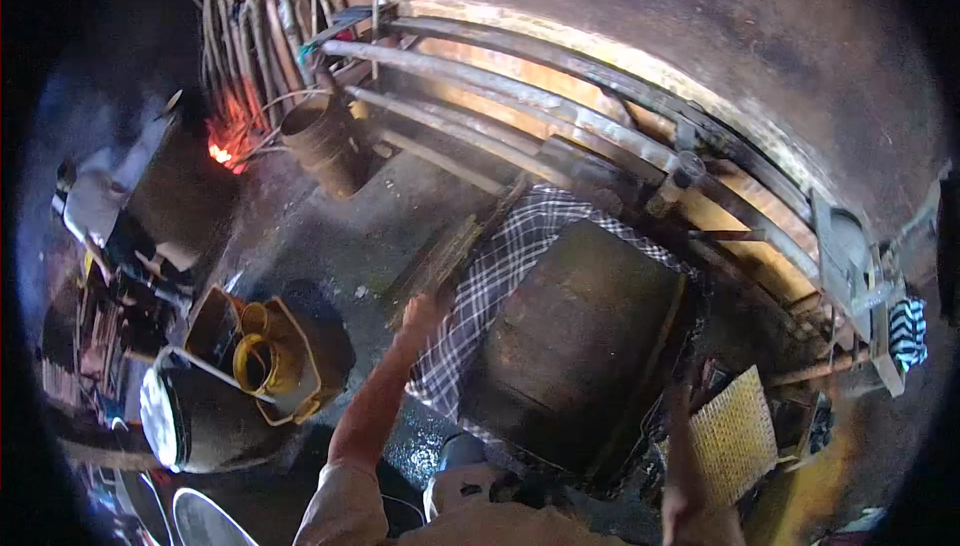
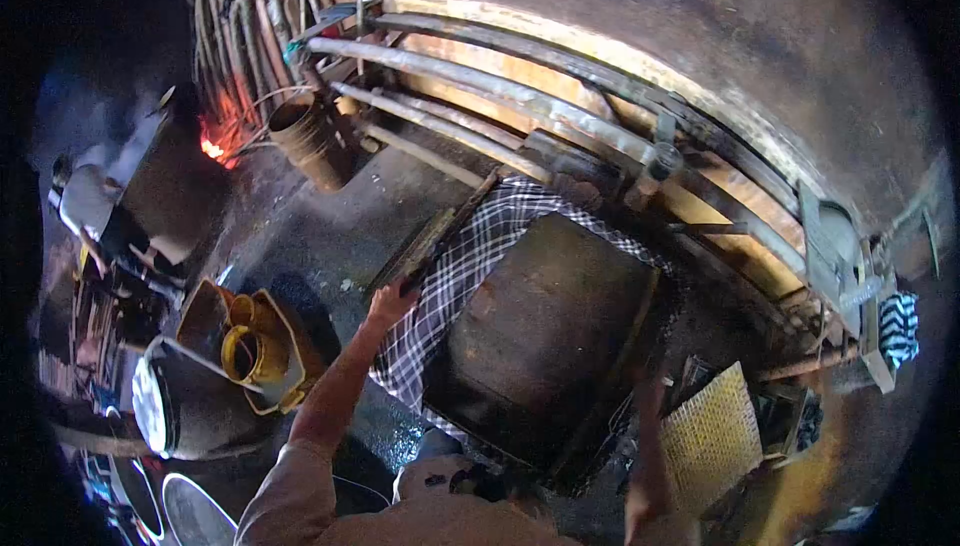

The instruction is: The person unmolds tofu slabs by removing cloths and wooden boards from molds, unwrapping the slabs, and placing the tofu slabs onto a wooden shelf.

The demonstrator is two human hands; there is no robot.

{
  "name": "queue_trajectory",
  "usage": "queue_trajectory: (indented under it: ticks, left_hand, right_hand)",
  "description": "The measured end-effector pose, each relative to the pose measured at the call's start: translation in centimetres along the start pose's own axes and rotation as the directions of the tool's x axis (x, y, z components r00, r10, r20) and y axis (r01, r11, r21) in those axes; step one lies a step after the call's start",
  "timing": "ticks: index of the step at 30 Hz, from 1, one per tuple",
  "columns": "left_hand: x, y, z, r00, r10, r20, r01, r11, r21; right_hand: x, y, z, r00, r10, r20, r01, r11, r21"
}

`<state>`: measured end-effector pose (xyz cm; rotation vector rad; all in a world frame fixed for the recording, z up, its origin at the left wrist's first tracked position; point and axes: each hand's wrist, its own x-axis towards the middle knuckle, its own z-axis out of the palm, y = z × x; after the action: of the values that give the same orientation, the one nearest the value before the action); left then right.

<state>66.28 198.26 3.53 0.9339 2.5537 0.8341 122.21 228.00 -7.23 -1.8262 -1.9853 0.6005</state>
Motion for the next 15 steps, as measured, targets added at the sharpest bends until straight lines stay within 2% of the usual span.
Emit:
queue_trajectory:
  ticks: [1, 2, 3, 4, 5, 7, 8, 9, 10, 12, 13, 14, 15]
  left_hand:
    - [1.4, -0.5, 0.6, 0.993, -0.047, 0.109, 0.044, 0.999, 0.031]
    - [1.7, -0.3, 0.9, 0.992, -0.036, 0.121, 0.032, 0.999, 0.036]
    - [2.2, 0.3, 1.2, 0.984, -0.121, 0.128, 0.096, 0.978, 0.187]
    - [2.7, 1.0, 1.7, 0.972, -0.204, 0.116, 0.156, 0.931, 0.329]
    - [2.8, 1.3, 2.2, 0.973, -0.197, 0.116, 0.149, 0.932, 0.330]
    - [2.4, 1.3, 3.0, 0.958, -0.282, -0.053, 0.283, 0.898, 0.336]
    - [2.4, 0.9, 3.5, 0.958, -0.283, -0.052, 0.284, 0.897, 0.339]
    - [2.6, 1.2, 3.5, 0.954, -0.293, -0.062, 0.294, 0.874, 0.388]
    - [2.4, 1.7, 4.1, 0.950, -0.305, -0.072, 0.305, 0.848, 0.434]
    - [-0.1, 3.9, 4.8, 0.931, -0.358, -0.076, 0.357, 0.841, 0.407]
    - [-2.1, 4.5, 4.8, 0.906, -0.417, -0.070, 0.410, 0.827, 0.386]
    - [-3.0, 1.4, 7.7, 0.922, -0.386, -0.015, 0.334, 0.776, 0.535]
    - [-7.2, 7.9, 5.6, 0.886, -0.462, 0.041, 0.413, 0.825, 0.385]
  right_hand:
    - [-4.8, 2.7, 0.8, 0.994, 0.054, 0.098, -0.062, 0.994, 0.089]
    - [-9.7, 4.6, 1.4, 0.976, 0.083, 0.202, -0.120, 0.977, 0.174]
    - [-14.4, 6.8, 2.6, 0.952, 0.086, 0.294, -0.166, 0.952, 0.256]
    - [-17.6, 4.2, -0.1, 0.906, 0.104, 0.409, -0.269, 0.890, 0.369]
    - [-20.9, -0.2, -3.6, 0.847, 0.120, 0.518, -0.388, 0.806, 0.447]
    - [-23.2, 3.3, -2.7, 0.817, 0.065, 0.573, -0.391, 0.793, 0.467]
    - [-23.4, 6.1, -0.5, 0.824, -0.201, 0.529, -0.397, 0.460, 0.794]
    - [-23.0, 6.7, -0.3, 0.837, -0.415, 0.358, -0.390, 0.009, 0.921]
    - [-22.5, 7.6, -1.2, 0.835, -0.416, 0.359, -0.391, 0.010, 0.920]
    - [-19.8, 8.5, -3.2, 0.867, -0.115, 0.485, -0.418, 0.361, 0.833]
    - [-18.4, 9.1, -4.9, 0.866, 0.014, 0.500, -0.447, 0.469, 0.762]
    - [-16.7, 9.1, -7.0, 0.871, 0.092, 0.482, -0.453, 0.526, 0.719]
    - [-14.8, 10.2, -8.6, 0.880, 0.135, 0.455, -0.447, 0.559, 0.699]
